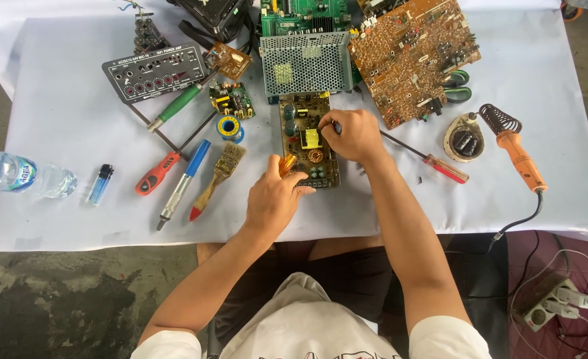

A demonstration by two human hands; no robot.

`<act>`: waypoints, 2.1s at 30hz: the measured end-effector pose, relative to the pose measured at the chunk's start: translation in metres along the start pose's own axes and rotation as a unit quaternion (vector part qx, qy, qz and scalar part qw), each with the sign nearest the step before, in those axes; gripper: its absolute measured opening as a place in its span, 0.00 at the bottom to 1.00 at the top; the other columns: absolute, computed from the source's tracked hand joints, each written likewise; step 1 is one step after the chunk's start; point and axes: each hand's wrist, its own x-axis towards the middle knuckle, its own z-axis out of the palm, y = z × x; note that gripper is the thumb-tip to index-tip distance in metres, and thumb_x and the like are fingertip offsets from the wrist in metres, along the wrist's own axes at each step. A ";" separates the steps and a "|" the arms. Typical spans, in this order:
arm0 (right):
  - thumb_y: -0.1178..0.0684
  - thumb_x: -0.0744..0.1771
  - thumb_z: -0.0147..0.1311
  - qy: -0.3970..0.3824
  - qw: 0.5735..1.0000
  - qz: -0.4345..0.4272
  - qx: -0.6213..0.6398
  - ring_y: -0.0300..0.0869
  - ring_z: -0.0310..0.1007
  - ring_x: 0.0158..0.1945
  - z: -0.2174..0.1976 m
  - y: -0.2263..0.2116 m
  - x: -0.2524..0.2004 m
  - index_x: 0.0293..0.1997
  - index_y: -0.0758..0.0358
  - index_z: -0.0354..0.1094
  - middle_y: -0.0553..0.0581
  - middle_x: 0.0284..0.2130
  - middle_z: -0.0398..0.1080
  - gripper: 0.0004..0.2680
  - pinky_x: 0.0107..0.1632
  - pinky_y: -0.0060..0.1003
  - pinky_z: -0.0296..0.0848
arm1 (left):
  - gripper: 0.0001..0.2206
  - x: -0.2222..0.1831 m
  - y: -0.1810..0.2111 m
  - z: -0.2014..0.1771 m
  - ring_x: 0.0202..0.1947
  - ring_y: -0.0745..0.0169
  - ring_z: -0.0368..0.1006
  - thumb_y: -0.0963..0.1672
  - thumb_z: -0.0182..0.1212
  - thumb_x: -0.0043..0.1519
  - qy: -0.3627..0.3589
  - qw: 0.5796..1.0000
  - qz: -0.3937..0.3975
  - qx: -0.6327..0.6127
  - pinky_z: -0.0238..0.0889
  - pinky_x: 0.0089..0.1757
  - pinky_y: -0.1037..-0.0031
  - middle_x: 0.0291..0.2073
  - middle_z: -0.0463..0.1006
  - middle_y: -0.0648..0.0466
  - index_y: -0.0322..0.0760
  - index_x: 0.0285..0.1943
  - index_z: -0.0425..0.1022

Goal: Using a screwdriver to inspect and adjust components on a circuit board at a repair workbench.

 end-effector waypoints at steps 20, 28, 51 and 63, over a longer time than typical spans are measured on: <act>0.57 0.63 0.55 0.001 1.000 -0.001 -0.013 0.48 0.69 0.16 0.001 0.001 -0.002 0.33 0.50 0.78 0.49 0.12 0.70 0.05 0.26 0.39 0.70 | 0.14 -0.002 -0.011 0.015 0.35 0.44 0.79 0.50 0.60 0.67 0.064 0.984 0.123 0.111 0.78 0.29 0.62 0.48 0.67 0.47 0.36 0.42 0.81; 0.57 0.63 0.55 0.011 1.000 -0.004 -0.014 0.49 0.70 0.16 0.003 -0.001 -0.001 0.32 0.51 0.79 0.51 0.13 0.71 0.05 0.27 0.40 0.71 | 0.12 0.003 -0.013 0.020 0.32 0.52 0.76 0.50 0.63 0.65 0.141 0.946 0.228 0.184 0.73 0.22 0.70 0.46 0.66 0.51 0.40 0.40 0.81; 0.57 0.62 0.55 0.001 1.000 -0.003 -0.014 0.47 0.68 0.15 0.001 -0.005 -0.001 0.32 0.51 0.78 0.49 0.10 0.69 0.05 0.28 0.39 0.73 | 0.05 0.015 -0.027 0.036 0.32 0.60 0.72 0.42 0.59 0.64 0.204 0.875 0.313 0.308 0.63 0.17 0.77 0.46 0.65 0.52 0.41 0.34 0.70; 0.56 0.62 0.56 0.005 1.000 -0.013 -0.010 0.48 0.66 0.13 0.005 0.001 0.000 0.32 0.50 0.77 0.49 0.10 0.67 0.04 0.26 0.40 0.71 | 0.05 0.008 -0.023 0.009 0.32 0.62 0.76 0.47 0.58 0.69 0.251 0.903 0.260 0.233 0.71 0.25 0.81 0.46 0.65 0.52 0.47 0.43 0.76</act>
